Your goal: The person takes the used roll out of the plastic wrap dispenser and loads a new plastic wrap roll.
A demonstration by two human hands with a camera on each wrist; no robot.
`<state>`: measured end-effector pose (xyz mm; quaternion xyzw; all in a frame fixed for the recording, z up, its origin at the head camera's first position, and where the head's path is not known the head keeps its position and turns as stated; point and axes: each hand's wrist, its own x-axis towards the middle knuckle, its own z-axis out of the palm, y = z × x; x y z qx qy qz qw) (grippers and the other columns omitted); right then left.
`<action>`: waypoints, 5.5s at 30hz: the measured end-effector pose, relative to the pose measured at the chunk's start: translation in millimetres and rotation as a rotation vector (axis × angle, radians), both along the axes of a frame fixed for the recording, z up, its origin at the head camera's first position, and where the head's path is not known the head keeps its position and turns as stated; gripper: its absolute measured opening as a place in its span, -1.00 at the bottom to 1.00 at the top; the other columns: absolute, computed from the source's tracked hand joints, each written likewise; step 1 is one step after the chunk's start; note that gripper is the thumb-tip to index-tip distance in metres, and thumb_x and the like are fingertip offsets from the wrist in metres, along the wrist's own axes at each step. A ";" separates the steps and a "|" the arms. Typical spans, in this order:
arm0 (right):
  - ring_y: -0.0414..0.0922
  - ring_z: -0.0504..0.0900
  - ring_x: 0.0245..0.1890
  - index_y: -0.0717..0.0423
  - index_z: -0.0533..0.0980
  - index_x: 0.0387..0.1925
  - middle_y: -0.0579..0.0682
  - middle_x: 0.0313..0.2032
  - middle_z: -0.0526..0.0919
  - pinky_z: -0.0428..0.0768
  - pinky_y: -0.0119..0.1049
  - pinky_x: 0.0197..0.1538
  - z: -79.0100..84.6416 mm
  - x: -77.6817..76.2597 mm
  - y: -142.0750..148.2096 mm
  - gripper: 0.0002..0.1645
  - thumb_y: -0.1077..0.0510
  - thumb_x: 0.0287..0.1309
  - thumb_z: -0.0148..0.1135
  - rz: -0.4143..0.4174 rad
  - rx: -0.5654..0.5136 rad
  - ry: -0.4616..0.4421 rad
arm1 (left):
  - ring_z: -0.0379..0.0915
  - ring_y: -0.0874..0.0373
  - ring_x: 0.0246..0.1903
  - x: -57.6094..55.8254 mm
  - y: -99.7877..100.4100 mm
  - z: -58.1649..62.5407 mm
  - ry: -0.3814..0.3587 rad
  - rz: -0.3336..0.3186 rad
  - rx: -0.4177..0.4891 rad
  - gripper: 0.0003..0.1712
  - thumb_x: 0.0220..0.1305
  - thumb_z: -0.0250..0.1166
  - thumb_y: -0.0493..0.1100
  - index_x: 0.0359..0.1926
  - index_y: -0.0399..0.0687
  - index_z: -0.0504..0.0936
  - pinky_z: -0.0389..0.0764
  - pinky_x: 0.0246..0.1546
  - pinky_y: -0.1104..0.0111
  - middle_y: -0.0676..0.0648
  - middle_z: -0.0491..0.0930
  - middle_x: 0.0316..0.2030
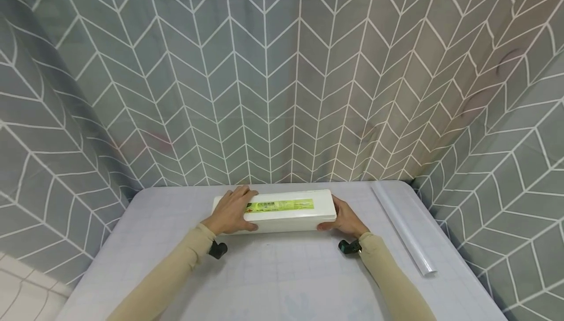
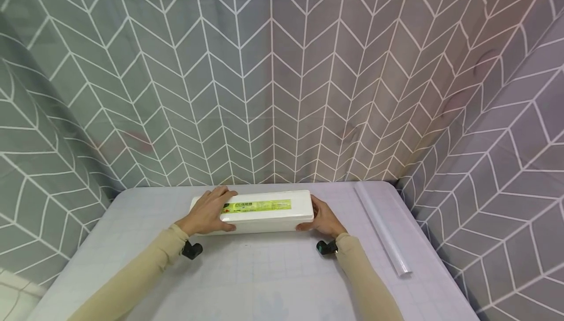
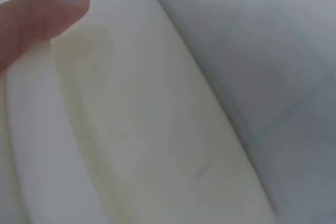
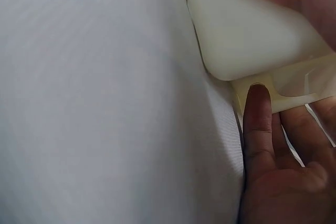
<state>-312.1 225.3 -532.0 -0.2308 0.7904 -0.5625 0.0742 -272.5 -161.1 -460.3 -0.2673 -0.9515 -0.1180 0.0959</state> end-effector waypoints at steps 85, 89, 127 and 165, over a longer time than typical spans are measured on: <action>-0.15 0.59 0.21 0.32 0.25 0.53 0.40 0.40 0.43 0.60 -0.50 0.20 2.9 -5.2 -1.2 0.21 0.43 -0.15 0.69 0.041 -0.078 -0.053 | 0.34 -0.47 -0.04 143.2 -256.5 -48.5 -0.169 0.682 0.103 0.36 -0.11 0.62 0.42 0.27 -0.68 0.36 0.45 -0.13 -0.31 -0.61 0.39 -0.02; -0.26 0.59 0.18 0.34 0.25 0.53 0.41 0.41 0.42 0.59 -0.52 0.19 2.0 -3.9 0.8 0.22 0.44 -0.18 0.69 0.037 -0.078 -0.054 | 0.27 -0.53 0.01 144.0 -254.3 -52.7 -0.187 0.692 0.109 0.38 -0.14 0.64 0.42 0.28 -0.69 0.34 0.38 -0.13 -0.32 -0.66 0.34 0.04; -0.12 0.61 0.19 0.22 0.23 0.56 0.36 0.42 0.42 0.63 -0.42 0.16 2.9 -3.5 -0.3 0.22 0.39 -0.12 0.70 0.050 -0.039 -0.086 | -0.10 -0.52 0.52 94.2 -129.9 -39.4 -0.089 0.356 0.469 0.65 -0.16 0.79 0.07 0.67 -0.35 -0.17 0.14 0.41 -0.45 -0.55 -0.02 0.54; 0.37 0.27 0.54 -0.02 -0.02 0.71 0.32 0.59 0.20 0.39 0.34 0.46 54.3 -9.9 -6.2 0.31 0.02 0.15 0.62 0.104 0.269 0.046 | 0.28 -0.24 0.53 11.5 -85.4 -91.0 -0.446 0.097 0.933 0.31 0.09 0.68 -0.21 0.67 -0.27 0.02 0.40 0.48 0.19 -0.32 0.29 0.55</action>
